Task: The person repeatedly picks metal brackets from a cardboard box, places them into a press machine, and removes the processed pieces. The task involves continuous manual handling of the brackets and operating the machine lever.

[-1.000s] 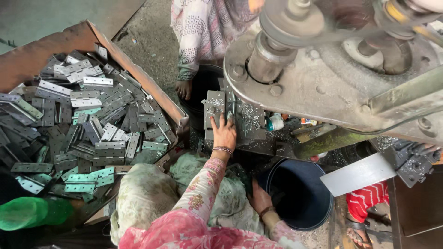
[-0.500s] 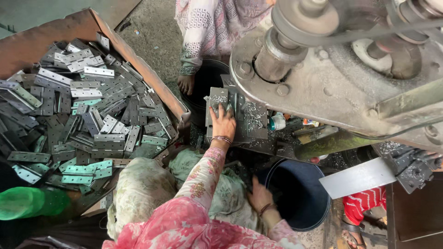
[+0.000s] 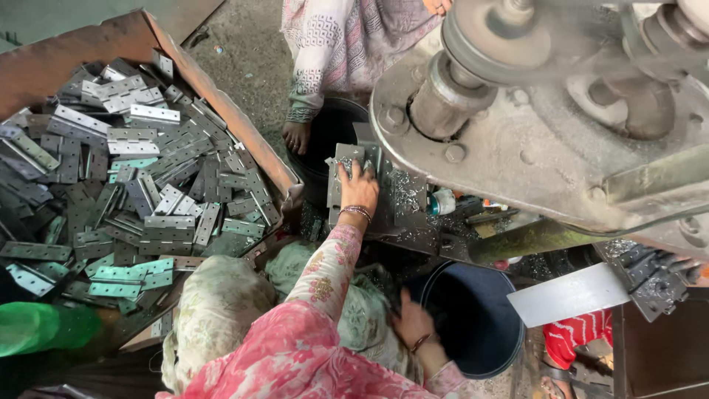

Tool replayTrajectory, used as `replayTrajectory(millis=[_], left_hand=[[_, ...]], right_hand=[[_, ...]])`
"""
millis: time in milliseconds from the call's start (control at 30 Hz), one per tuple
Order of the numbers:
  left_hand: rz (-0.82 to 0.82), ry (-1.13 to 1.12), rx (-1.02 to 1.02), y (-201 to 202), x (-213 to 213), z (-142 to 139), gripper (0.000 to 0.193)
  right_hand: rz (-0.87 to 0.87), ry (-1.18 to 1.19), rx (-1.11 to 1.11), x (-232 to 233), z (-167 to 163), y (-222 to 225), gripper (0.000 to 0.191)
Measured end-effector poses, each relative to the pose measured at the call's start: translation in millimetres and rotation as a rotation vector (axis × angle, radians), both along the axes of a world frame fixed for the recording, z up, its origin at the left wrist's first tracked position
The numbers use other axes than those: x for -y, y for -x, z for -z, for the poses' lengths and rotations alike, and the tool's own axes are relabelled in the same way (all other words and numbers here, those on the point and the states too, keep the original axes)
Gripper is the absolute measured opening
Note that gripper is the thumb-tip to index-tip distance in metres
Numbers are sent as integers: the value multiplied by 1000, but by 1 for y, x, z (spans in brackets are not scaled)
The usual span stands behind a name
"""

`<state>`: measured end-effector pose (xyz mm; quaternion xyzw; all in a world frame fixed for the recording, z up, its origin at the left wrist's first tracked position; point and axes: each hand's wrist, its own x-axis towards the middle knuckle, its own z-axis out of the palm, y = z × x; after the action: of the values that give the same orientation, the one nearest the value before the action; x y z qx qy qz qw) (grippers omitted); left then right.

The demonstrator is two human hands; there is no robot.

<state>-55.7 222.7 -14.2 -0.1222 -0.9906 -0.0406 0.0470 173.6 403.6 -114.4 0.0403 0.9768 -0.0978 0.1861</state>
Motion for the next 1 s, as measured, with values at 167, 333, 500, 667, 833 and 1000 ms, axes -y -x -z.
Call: replayTrajectory(millis=[167,333,500,667,833,1000], left_hand=[[27,46,34,-1,4,-5,35],[45,45,64,-2,5,-5,40],[98,29,110,-22,11,4,41],[183,-116,-44,-90,18,35,47],[298,-80,-377,-132,24,61,38],[323,-65,-488,-134,27,56,41]], right_hand=[[50,118,-101,8,8,-4,81],[77,61,37,0,-1,3,77],[35,38,119,-10,-21,17,74],[35,37,118,-5,-33,20,75],[43,43,132,0,-38,17,78],[36,32,120,-1,-42,16,77]])
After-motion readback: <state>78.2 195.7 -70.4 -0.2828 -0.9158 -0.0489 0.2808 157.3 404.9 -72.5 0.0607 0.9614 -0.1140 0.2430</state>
